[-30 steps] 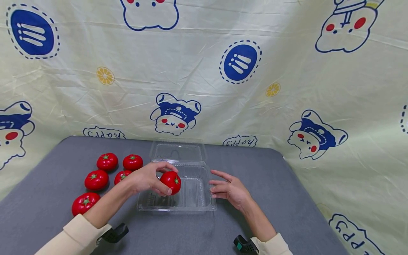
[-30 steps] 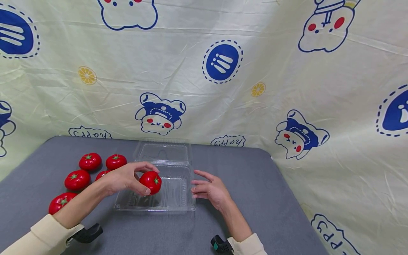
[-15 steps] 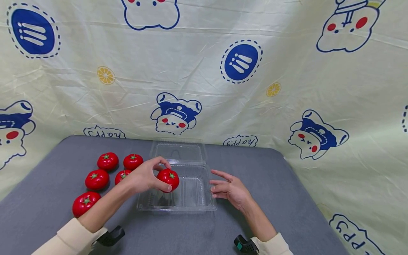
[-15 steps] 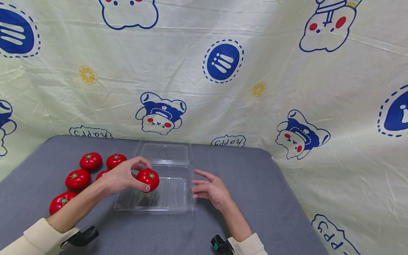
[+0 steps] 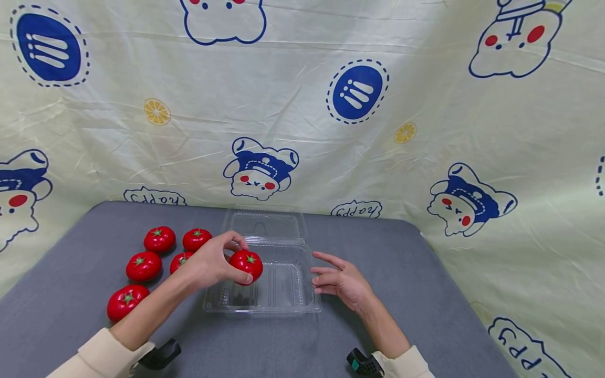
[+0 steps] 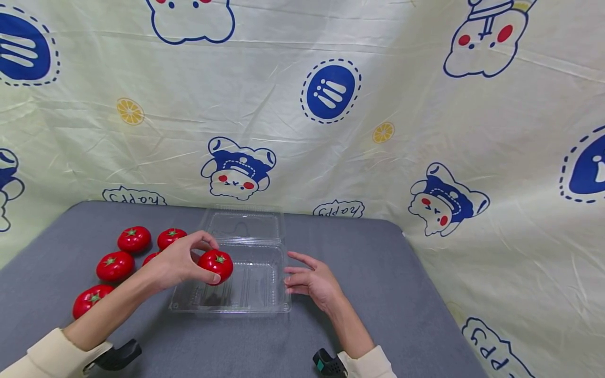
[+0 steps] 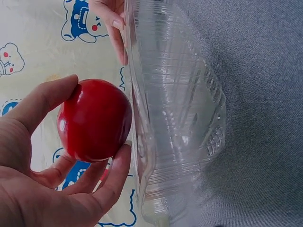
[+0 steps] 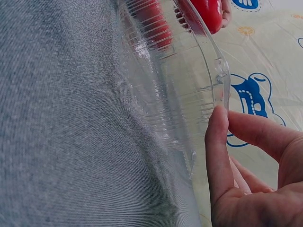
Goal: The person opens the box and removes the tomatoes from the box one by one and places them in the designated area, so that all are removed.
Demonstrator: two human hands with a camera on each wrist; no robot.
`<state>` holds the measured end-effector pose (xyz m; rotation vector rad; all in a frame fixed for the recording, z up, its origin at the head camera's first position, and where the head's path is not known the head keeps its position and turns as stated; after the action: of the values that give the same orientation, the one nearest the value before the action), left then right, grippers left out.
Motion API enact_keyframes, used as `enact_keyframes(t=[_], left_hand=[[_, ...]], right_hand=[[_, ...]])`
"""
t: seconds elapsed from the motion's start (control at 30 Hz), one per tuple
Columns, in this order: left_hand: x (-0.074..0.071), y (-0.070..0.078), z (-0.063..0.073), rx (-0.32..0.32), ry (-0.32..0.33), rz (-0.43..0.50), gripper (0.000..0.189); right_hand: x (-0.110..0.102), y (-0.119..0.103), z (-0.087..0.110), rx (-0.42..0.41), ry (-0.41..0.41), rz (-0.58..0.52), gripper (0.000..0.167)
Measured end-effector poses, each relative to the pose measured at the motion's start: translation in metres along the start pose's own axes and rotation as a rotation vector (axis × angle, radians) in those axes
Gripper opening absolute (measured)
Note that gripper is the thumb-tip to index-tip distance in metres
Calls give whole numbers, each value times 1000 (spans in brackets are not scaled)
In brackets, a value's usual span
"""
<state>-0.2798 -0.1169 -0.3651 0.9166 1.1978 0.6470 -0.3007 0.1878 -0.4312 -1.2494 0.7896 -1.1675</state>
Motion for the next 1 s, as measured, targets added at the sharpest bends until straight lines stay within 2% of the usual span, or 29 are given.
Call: enact_keyframes(t=[0.4, 0.7, 1.0], left_hand=[[-4, -2, 9, 17, 19, -41, 77], [-16, -6, 16, 26, 12, -80, 75], [-31, -9, 30, 56, 48, -97, 77]], right_hand=[[0, 1, 0, 3, -2, 0, 73], [-1, 0, 1, 5, -7, -6, 73], [-1, 0, 0, 1, -5, 1, 73]])
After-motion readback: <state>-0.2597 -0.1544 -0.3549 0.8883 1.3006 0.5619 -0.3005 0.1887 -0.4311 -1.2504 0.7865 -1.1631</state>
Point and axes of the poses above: each hand's wrist, its own z-axis away from the middle knuckle, its own x-axis out of the palm, y = z × x, the point moved 4 cm from there along -z, towards the middle knuckle, and after that the axes turned 4 degrees about -z, right-handed, at the moved point
